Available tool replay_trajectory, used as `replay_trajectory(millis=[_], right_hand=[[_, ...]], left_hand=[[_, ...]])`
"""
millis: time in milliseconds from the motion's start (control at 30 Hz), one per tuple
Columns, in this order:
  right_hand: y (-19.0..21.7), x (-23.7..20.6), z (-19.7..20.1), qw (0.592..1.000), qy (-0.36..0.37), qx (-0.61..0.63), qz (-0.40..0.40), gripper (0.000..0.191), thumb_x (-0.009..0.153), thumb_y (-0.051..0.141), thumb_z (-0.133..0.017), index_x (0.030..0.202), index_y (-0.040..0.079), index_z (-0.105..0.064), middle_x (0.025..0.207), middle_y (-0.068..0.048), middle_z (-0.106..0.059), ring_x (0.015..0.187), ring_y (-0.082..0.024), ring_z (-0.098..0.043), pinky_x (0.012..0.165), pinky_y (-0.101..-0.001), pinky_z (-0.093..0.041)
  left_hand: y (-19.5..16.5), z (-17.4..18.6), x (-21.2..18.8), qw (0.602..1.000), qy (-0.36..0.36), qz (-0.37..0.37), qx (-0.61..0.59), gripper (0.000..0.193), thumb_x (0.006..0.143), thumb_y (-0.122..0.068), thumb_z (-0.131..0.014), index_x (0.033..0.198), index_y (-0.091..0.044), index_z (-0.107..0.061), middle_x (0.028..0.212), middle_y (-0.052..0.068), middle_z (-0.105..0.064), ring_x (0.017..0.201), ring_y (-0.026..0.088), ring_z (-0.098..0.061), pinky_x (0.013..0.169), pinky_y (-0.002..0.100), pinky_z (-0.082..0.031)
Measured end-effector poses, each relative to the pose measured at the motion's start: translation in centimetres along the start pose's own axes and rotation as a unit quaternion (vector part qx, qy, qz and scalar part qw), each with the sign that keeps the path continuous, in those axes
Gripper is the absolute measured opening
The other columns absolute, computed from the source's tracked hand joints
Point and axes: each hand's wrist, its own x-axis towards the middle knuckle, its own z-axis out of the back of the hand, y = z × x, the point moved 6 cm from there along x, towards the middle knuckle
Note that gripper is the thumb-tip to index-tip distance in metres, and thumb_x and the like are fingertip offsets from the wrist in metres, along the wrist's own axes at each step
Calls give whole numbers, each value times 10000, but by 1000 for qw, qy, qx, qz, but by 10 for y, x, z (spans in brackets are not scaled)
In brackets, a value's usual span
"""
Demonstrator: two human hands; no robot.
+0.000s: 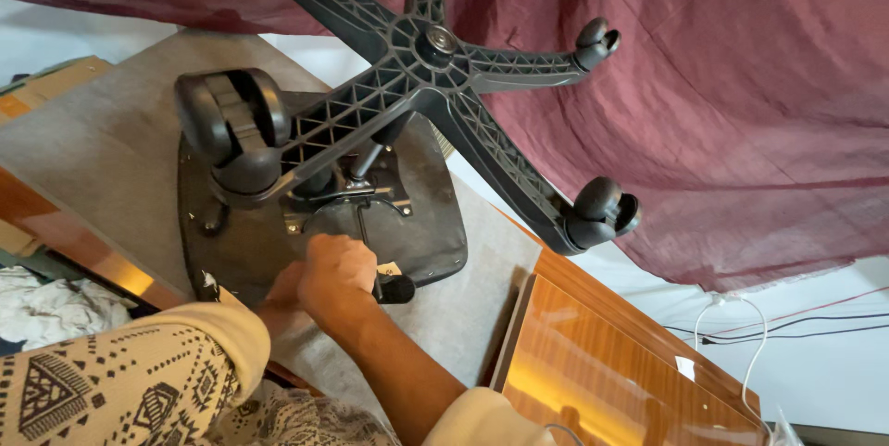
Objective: The person works on an office chair base turned upside down on a table, using a hex key to turn bolts on the metal mounting plate beneath the seat mechanism. They hold the plate with one hand while turning the tool with the other, repositioning repeatedly on the fasteners.
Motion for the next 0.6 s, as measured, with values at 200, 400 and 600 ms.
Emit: replay_trajectory(millis=[200, 400, 600], right_hand=[[-3, -1, -11, 998, -5, -26, 58, 176, 822, 127, -758, 988, 73, -787, 1041, -189, -766, 1001, -333, -752, 834, -394, -600], [-12, 17, -2, 994, -4, -45, 99, 221, 782, 175, -791, 971, 62, -780, 996, -195, -766, 976, -325, -756, 795, -388, -606], [-30, 28, -5, 989, 102, 66, -89, 237, 798, 199, -765, 989, 60, -789, 1013, -169, -779, 978, -296, -769, 782, -378, -613]], left_hand=[[0, -4, 4, 999, -17, 32, -35, 285, 959, -339, -613, 1065, -95, -715, 1070, 152, -764, 1000, 307, -705, 858, 418, -563], [5, -13, -2, 991, -31, 61, -114, 305, 973, -339, -593, 1002, -67, -727, 1008, 173, -780, 950, 322, -718, 819, 423, -579], [-3, -21, -15, 990, 34, 45, -132, 408, 965, -381, -623, 827, -13, -736, 860, 200, -780, 809, 325, -739, 775, 433, -573]])
